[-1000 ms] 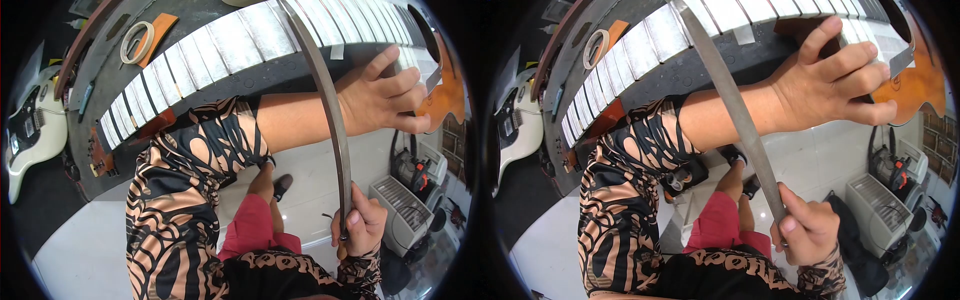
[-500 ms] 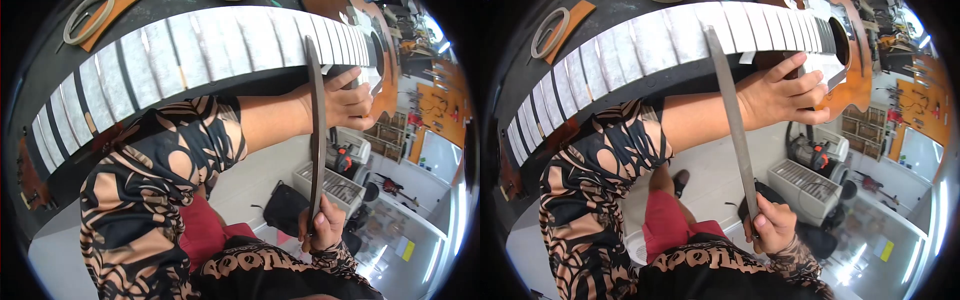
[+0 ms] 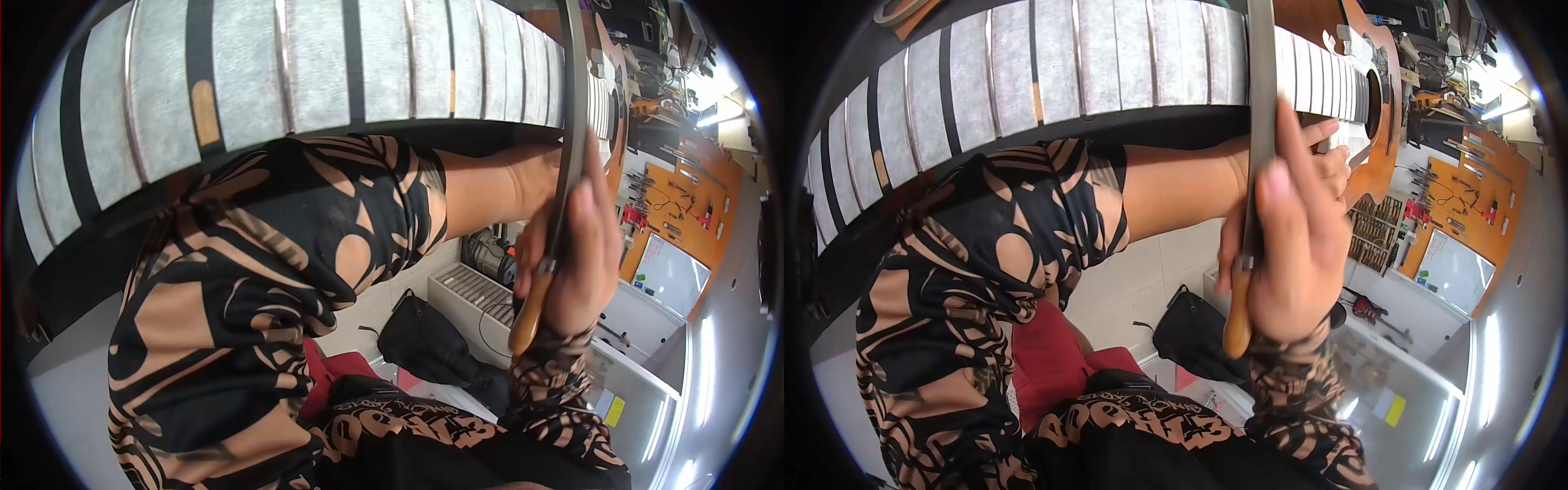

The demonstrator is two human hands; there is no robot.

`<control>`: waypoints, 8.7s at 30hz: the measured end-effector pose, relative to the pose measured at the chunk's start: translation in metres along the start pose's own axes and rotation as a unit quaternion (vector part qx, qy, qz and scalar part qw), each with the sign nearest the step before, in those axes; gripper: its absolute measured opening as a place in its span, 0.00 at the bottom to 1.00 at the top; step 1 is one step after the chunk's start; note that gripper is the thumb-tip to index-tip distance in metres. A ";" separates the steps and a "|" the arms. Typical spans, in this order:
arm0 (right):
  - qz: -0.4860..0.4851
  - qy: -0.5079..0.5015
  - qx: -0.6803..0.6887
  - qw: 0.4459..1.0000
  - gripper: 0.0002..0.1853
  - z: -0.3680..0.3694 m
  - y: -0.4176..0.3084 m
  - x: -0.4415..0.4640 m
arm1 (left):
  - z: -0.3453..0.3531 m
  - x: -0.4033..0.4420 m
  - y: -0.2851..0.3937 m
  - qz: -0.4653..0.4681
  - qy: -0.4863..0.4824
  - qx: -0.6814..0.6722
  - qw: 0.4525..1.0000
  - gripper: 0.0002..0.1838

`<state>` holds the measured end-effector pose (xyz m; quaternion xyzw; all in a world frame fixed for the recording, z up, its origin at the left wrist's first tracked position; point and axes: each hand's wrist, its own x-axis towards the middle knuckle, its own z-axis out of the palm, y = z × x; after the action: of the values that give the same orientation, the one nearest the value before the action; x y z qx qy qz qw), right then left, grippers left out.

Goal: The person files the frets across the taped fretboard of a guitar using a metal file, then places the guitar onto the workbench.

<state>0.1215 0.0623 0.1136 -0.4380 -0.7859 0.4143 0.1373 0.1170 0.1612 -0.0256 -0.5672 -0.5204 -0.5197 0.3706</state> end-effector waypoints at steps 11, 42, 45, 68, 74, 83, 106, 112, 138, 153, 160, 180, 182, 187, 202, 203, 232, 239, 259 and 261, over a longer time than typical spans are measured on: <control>0.035 -0.023 -0.004 0.999 0.27 -0.020 0.020 -0.075 | 0.017 -0.001 0.012 -0.016 0.028 0.029 0.999 0.17; -0.032 -0.048 -0.035 0.998 0.30 -0.030 0.053 -0.129 | -0.015 -0.001 -0.009 0.054 -0.018 0.019 0.998 0.21; -0.045 -0.056 -0.072 0.995 0.27 -0.016 0.019 -0.048 | -0.021 0.001 -0.010 0.062 -0.066 0.008 0.996 0.24; -0.108 -0.100 0.004 0.989 0.23 -0.023 0.014 -0.004 | -0.024 -0.001 -0.008 0.071 -0.101 0.054 0.991 0.26; -0.110 -0.108 0.068 0.986 0.26 -0.035 0.050 -0.099 | -0.030 0.000 -0.011 0.066 -0.123 0.041 0.989 0.25; -0.027 -0.071 0.084 0.994 0.20 -0.025 -0.001 0.014 | -0.031 0.002 -0.014 0.097 -0.138 0.073 0.983 0.25; 0.043 -0.122 0.398 0.908 0.26 -0.052 0.106 -0.130 | -0.023 -0.002 -0.009 0.087 -0.121 0.059 0.987 0.24; -0.099 -0.100 0.206 0.968 0.21 -0.049 0.105 -0.146 | -0.023 -0.002 -0.009 0.083 -0.125 0.064 0.987 0.26; -0.210 -0.012 -0.027 0.977 0.25 -0.070 0.062 -0.089 | -0.022 -0.003 -0.006 0.063 -0.109 0.030 0.992 0.24; -0.175 -0.028 -0.149 0.973 0.27 -0.055 0.060 -0.136 | -0.023 -0.004 -0.007 0.083 -0.125 0.080 0.985 0.26; -0.195 -0.035 -0.125 0.972 0.26 -0.027 0.013 -0.007 | -0.034 0.004 -0.010 0.085 -0.153 0.051 0.983 0.25; -0.181 -0.055 -0.259 0.947 0.27 -0.031 0.007 -0.028 | -0.026 -0.001 -0.010 0.077 -0.127 0.042 0.988 0.25; -0.200 -0.045 -0.213 0.955 0.27 -0.039 0.037 -0.073 | -0.026 0.000 -0.008 0.068 -0.129 0.043 0.988 0.25; -0.221 -0.026 -0.227 0.948 0.26 -0.048 0.063 -0.130 | -0.026 0.004 -0.006 0.049 -0.114 0.035 0.992 0.24; -0.207 -0.044 -0.219 0.952 0.26 -0.054 0.061 -0.134 | -0.026 0.006 -0.007 0.049 -0.095 0.029 0.994 0.24; -0.207 -0.040 -0.220 0.953 0.26 -0.053 0.059 -0.129 | -0.027 0.004 -0.006 0.047 -0.096 0.026 0.994 0.24; -0.219 -0.052 -0.229 0.947 0.28 -0.046 0.059 -0.138 | -0.034 -0.003 -0.011 0.043 -0.136 0.042 0.989 0.25; -0.218 -0.046 -0.237 0.946 0.23 -0.018 -0.004 0.008 | -0.035 -0.002 -0.016 0.074 -0.138 0.057 0.986 0.26; -0.210 -0.030 -0.105 0.972 0.29 -0.057 0.069 -0.121 | -0.028 -0.004 -0.017 0.088 -0.133 0.050 0.986 0.23; -0.211 -0.023 -0.107 0.971 0.29 -0.056 0.067 -0.123 | -0.027 -0.005 -0.019 0.087 -0.117 0.066 0.987 0.24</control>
<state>0.2641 0.0116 0.1146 -0.2646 -0.9032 0.2998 0.1557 0.0934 0.1380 -0.0282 -0.6411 -0.5423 -0.3802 0.3877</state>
